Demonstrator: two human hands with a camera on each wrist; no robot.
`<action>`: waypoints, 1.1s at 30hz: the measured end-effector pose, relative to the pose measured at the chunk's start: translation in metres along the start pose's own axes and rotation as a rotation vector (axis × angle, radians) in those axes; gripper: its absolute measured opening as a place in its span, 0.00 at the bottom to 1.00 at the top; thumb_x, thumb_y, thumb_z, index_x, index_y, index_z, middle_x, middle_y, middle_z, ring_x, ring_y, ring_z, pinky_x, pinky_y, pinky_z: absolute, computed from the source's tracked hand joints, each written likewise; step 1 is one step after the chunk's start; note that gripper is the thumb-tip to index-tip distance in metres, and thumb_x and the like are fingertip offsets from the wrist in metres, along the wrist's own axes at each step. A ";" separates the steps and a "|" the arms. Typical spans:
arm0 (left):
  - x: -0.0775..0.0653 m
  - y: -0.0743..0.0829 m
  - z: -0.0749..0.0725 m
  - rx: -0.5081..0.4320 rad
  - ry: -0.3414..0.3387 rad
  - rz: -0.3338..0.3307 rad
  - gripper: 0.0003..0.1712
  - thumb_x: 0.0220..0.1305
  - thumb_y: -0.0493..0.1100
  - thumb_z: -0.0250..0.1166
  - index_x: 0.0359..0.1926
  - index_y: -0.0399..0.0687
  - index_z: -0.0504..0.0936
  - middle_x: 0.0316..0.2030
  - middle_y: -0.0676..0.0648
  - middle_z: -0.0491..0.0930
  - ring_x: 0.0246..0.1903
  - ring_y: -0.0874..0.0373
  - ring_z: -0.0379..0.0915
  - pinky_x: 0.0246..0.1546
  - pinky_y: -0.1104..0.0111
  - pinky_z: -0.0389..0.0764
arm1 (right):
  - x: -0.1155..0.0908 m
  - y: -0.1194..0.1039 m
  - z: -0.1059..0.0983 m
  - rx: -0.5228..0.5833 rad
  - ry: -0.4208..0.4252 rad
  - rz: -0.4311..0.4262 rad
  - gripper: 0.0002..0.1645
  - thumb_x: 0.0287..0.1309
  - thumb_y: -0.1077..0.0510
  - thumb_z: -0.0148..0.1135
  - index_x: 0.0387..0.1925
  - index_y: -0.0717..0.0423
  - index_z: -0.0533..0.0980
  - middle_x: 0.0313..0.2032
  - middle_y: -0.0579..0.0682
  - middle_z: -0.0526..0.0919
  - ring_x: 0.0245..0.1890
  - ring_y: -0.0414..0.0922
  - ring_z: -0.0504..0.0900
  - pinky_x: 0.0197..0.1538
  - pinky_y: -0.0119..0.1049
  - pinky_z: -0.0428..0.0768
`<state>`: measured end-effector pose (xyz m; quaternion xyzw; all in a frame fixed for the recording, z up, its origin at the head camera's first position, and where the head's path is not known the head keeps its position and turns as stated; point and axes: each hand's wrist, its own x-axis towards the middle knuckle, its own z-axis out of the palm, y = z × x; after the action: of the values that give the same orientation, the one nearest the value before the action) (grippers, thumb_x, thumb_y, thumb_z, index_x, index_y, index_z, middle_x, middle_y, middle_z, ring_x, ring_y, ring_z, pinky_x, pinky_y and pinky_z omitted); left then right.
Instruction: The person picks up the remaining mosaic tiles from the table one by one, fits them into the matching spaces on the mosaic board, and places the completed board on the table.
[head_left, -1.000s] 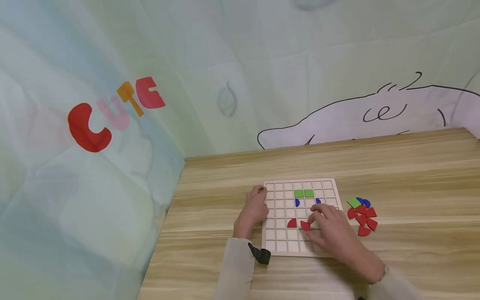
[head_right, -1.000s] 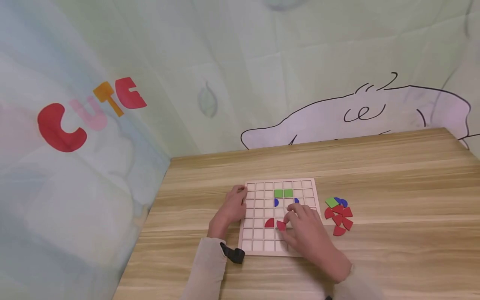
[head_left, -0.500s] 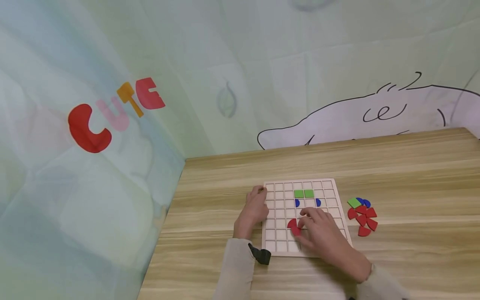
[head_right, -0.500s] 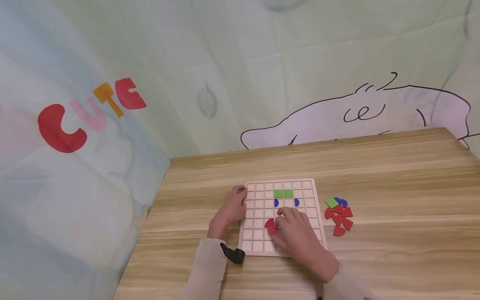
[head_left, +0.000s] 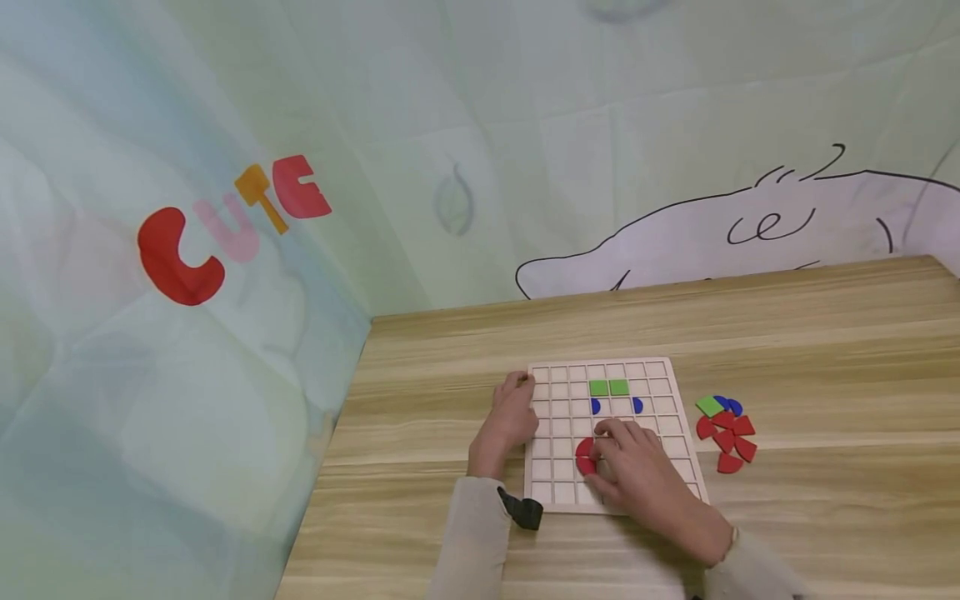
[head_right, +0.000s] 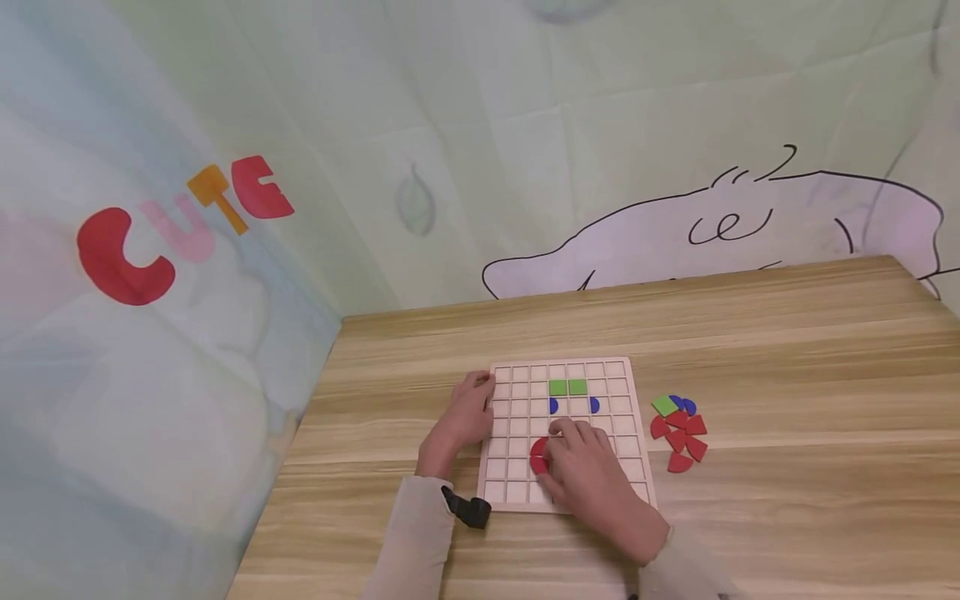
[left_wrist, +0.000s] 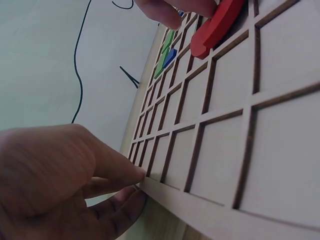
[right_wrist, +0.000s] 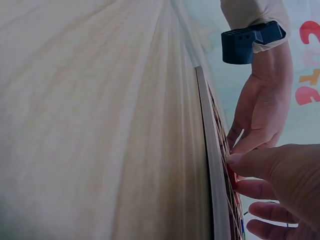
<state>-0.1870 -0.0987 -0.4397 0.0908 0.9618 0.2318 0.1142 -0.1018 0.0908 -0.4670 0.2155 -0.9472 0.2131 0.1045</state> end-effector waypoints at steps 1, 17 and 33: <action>0.000 0.000 0.000 -0.004 0.000 0.001 0.33 0.60 0.29 0.47 0.68 0.39 0.58 0.67 0.45 0.52 0.65 0.45 0.48 0.63 0.58 0.58 | 0.000 0.000 0.000 0.000 0.002 -0.002 0.14 0.43 0.46 0.70 0.29 0.48 0.78 0.48 0.49 0.73 0.50 0.50 0.70 0.53 0.50 0.69; 0.000 -0.001 0.002 0.010 0.005 0.022 0.32 0.60 0.29 0.47 0.67 0.38 0.58 0.67 0.44 0.53 0.65 0.45 0.48 0.63 0.58 0.58 | -0.002 0.002 0.001 -0.019 0.019 -0.018 0.14 0.43 0.47 0.71 0.31 0.48 0.79 0.47 0.50 0.74 0.50 0.50 0.70 0.53 0.50 0.69; 0.000 -0.001 0.000 -0.009 -0.006 0.019 0.32 0.60 0.29 0.47 0.68 0.38 0.58 0.67 0.44 0.51 0.65 0.45 0.47 0.63 0.58 0.58 | -0.002 0.002 -0.005 -0.011 0.014 -0.013 0.13 0.44 0.48 0.69 0.33 0.46 0.78 0.47 0.50 0.74 0.51 0.51 0.70 0.53 0.50 0.68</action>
<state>-0.1870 -0.1000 -0.4401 0.1003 0.9595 0.2368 0.1153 -0.1003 0.0950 -0.4637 0.2194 -0.9463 0.2085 0.1137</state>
